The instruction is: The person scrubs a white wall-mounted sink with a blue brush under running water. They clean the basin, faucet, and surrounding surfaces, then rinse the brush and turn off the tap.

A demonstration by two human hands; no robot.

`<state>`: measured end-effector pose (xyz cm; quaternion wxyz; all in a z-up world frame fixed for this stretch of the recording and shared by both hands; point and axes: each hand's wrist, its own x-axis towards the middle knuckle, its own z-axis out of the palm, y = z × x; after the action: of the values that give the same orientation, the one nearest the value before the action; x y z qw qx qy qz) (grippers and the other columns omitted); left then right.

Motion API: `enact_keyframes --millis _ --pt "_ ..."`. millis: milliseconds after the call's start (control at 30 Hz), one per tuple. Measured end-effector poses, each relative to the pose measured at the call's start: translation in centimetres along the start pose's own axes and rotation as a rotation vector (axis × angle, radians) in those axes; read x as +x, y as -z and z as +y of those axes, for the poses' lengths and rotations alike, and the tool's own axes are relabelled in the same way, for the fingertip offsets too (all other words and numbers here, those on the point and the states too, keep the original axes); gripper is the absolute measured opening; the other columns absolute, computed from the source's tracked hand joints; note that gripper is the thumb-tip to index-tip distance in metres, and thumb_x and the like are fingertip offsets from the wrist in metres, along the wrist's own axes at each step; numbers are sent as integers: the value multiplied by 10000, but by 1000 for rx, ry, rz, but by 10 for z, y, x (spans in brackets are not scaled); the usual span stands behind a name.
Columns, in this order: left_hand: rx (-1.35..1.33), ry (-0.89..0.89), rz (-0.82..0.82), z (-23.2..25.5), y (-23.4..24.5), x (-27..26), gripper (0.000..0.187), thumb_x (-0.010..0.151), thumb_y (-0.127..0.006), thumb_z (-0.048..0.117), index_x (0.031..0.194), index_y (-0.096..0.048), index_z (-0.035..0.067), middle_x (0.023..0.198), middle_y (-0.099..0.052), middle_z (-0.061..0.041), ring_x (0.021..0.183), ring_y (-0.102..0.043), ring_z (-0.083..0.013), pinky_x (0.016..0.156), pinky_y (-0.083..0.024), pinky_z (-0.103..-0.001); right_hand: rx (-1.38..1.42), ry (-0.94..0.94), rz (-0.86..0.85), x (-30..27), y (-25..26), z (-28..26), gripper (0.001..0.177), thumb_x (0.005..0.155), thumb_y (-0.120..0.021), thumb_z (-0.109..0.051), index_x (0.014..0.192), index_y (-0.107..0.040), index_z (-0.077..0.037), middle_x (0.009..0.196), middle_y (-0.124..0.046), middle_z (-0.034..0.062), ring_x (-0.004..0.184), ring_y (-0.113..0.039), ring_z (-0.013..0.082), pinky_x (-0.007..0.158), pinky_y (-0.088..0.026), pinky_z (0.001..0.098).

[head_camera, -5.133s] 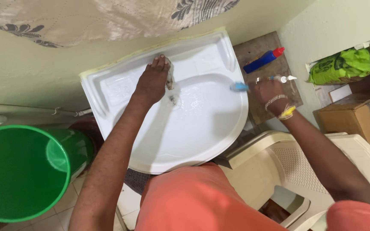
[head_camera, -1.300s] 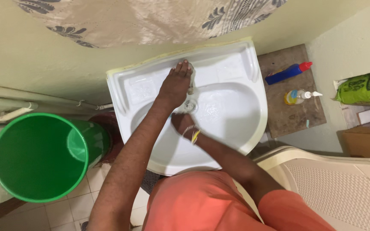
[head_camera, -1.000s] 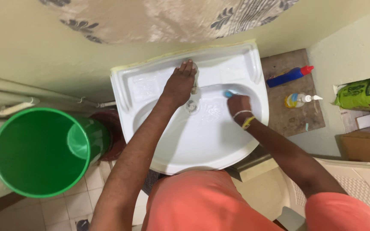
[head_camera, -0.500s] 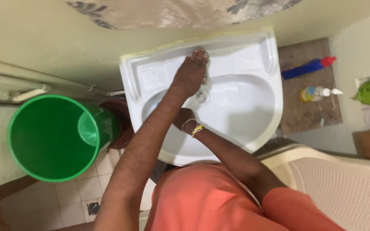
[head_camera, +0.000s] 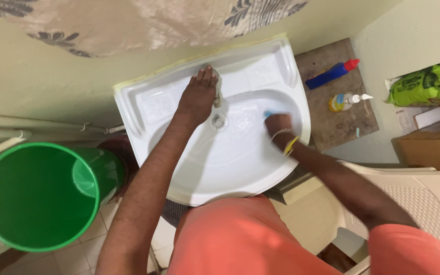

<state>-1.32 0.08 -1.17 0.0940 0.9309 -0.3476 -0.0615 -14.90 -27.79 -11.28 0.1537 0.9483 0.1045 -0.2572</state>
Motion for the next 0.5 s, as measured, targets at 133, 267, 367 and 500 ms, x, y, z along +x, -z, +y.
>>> enact_keyframes --millis 133,267,367,500 --pt "11 16 -14 2 3 3 610 873 -500 -34 1476 -416 -82 1615 -297 -280 1490 -328 -398 1210 -295 -482 327 297 -134 -27 -16 -124 194 861 -609 -153 979 -762 -176 908 -742 147 874 -722 356 790 -559 500" --pt "-8 27 -10 2 3 3 611 881 -503 -28 1482 -407 -85 1616 -292 -282 1490 -320 -401 1212 -290 -486 434 519 122 -28 -38 -155 202 840 -592 -119 948 -762 -145 880 -751 134 840 -724 349 756 -560 503" --pt "14 29 -39 4 4 4 632 861 -498 -50 1485 -402 -78 1621 -283 -270 1497 -308 -386 1211 -286 -479 381 27 129 35 -60 -76 321 1050 -452 -289 1061 -765 -218 726 -721 164 623 -710 300 601 -562 461" --pt "2 43 -46 3 4 3 636 861 -497 -55 1489 -396 -76 1626 -275 -266 1501 -302 -382 1214 -284 -476 298 -281 324 60 -47 25 204 905 -608 -180 767 -746 -120 664 -695 95 576 -632 244 498 -495 388"
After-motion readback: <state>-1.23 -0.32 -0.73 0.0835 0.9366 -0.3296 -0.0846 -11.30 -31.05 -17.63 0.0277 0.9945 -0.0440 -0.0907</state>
